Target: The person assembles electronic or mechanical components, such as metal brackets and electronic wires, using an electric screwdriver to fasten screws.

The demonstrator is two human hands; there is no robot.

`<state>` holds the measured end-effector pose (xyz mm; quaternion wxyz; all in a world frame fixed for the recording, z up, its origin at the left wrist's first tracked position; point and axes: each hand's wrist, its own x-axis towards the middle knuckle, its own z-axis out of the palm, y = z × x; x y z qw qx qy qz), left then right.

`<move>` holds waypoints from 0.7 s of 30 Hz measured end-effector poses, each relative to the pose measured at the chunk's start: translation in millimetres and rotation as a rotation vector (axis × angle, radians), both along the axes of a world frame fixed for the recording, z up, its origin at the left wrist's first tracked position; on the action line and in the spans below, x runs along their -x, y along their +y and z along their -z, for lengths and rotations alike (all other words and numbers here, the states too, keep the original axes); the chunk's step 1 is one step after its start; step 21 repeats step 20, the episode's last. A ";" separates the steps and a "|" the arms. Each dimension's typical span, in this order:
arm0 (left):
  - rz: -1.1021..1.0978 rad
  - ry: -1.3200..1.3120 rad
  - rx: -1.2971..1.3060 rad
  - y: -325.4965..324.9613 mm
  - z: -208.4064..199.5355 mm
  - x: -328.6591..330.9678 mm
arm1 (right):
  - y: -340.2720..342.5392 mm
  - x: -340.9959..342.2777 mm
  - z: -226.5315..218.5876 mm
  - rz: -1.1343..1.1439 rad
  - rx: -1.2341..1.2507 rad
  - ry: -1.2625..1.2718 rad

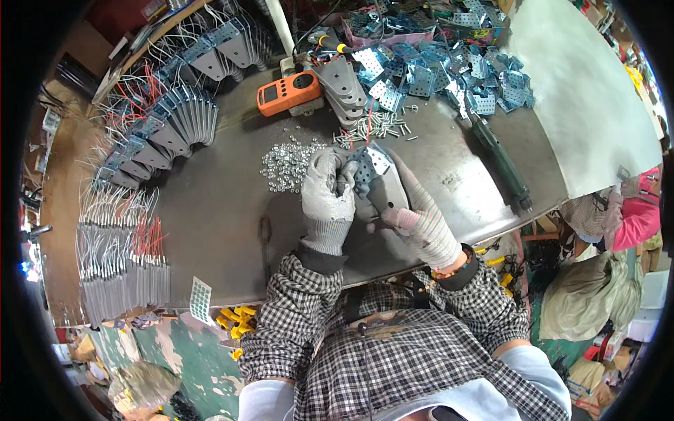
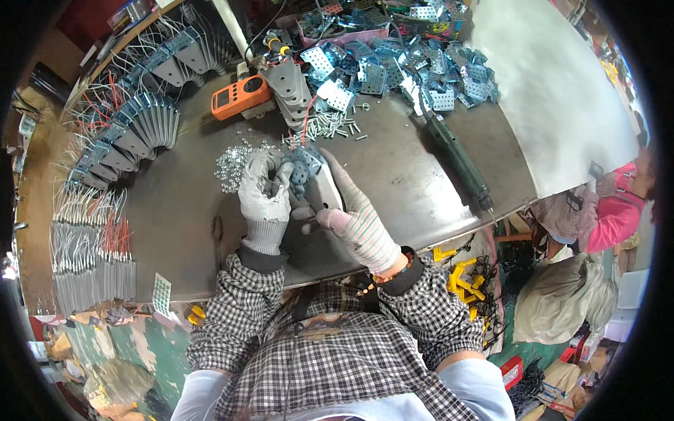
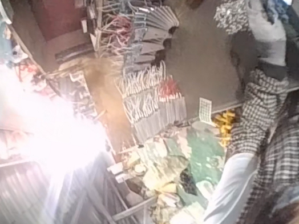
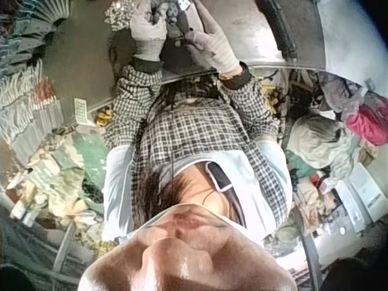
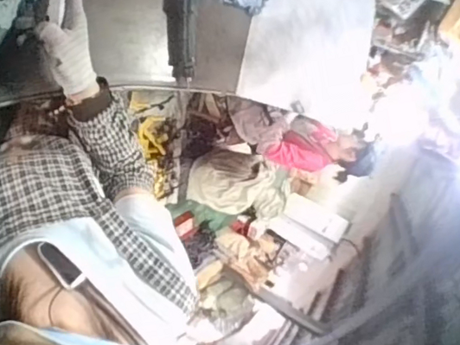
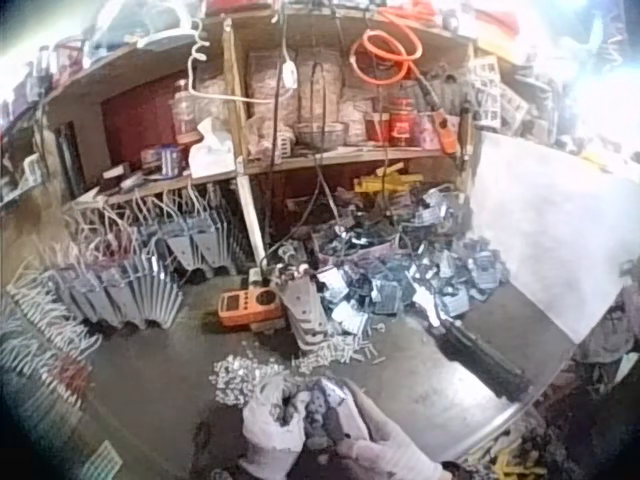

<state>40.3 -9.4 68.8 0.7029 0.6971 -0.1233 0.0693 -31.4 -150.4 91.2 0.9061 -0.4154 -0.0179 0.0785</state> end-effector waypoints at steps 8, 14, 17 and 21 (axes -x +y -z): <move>-0.101 -0.276 -0.408 18.7 15.7 -13.5 | -5.6 -3.1 -9.7 -0.115 -0.015 0.144; -0.178 -0.296 -0.358 18.8 39.7 -19.5 | 14.3 -3.9 25.5 0.005 0.133 0.018; -0.104 0.041 -0.065 8.9 38.1 -9.5 | 36.6 1.1 55.6 0.290 0.712 -0.207; 0.045 0.267 -0.004 17.8 46.5 -13.4 | 48.0 -0.4 75.3 0.308 1.165 -0.250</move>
